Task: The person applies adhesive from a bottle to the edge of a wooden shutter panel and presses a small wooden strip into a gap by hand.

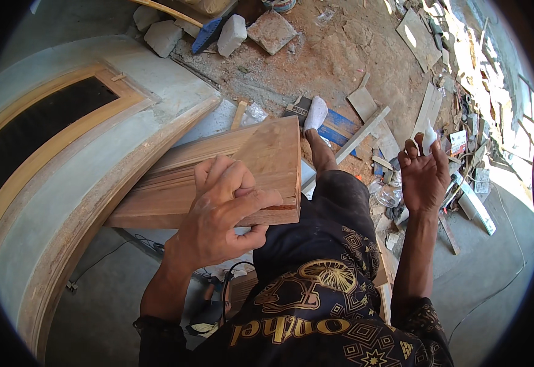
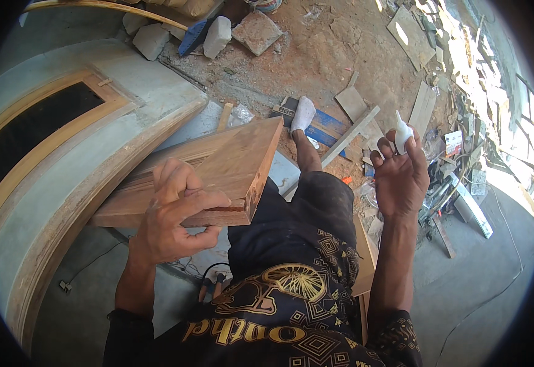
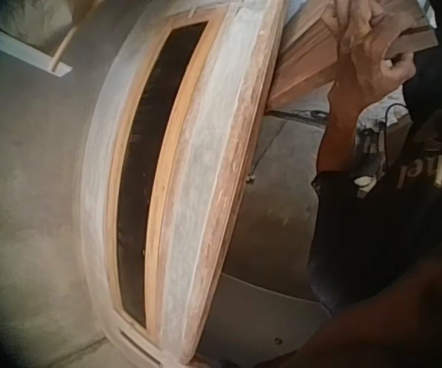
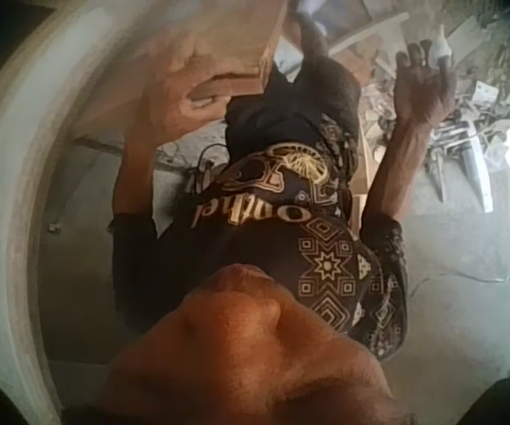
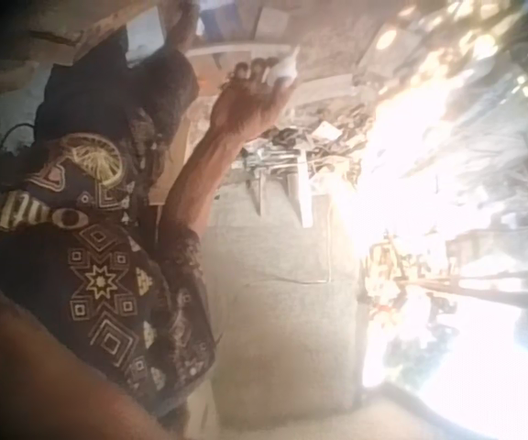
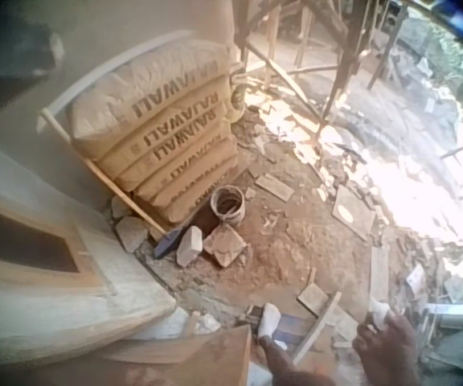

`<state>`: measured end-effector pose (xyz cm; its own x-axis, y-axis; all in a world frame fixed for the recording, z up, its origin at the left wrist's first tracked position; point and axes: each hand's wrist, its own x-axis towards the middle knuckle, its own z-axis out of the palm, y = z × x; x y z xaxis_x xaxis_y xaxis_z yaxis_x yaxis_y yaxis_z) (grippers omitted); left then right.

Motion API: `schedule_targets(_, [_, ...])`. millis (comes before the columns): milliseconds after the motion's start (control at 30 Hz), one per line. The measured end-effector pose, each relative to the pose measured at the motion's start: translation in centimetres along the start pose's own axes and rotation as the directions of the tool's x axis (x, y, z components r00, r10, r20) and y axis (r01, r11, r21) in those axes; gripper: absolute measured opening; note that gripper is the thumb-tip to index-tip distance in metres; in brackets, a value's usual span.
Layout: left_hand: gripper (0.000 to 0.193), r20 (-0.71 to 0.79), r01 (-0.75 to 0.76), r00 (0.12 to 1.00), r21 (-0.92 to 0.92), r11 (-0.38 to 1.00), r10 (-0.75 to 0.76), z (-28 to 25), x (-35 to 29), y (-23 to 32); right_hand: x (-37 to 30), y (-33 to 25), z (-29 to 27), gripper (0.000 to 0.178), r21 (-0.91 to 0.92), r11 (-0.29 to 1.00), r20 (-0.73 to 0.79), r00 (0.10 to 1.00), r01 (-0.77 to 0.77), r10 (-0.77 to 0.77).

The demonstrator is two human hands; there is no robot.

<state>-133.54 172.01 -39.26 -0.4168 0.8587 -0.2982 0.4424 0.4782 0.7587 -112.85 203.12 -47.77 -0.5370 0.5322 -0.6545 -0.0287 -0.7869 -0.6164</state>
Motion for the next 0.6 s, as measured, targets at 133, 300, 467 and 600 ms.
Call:
schedule_targets(133, [0.044, 0.002, -0.006, 1.000, -0.001, 1.000, 0.006, -0.1, 0.2, -0.1, 0.1, 0.2, -0.5, 0.038, 0.018, 1.000, -0.012, 1.000, -0.001, 0.001])
schedule_targets(300, [0.044, 0.008, -0.026, 1.000, -0.018, 1.000, 0.026, 0.0, 0.1, -0.8, 0.0, 0.5, -1.2, 0.039, 0.026, 1.000, -0.008, 1.000, 0.000, 0.000])
schedule_targets(467, [0.045, 0.000, -0.067, 0.998, -0.029, 0.997, 0.067, 0.0, 0.1, -1.2, -0.6, 0.6, -1.1, 0.040, -0.010, 0.999, -0.066, 0.997, 0.033, -0.034])
schedule_targets(600, [0.045, 0.045, -0.092, 0.995, -0.041, 0.995, 0.094, -0.3, 0.8, -1.4, -1.6, 1.3, -0.6, 0.040, 0.000, 0.995, -0.103, 0.990, 0.096, -0.095])
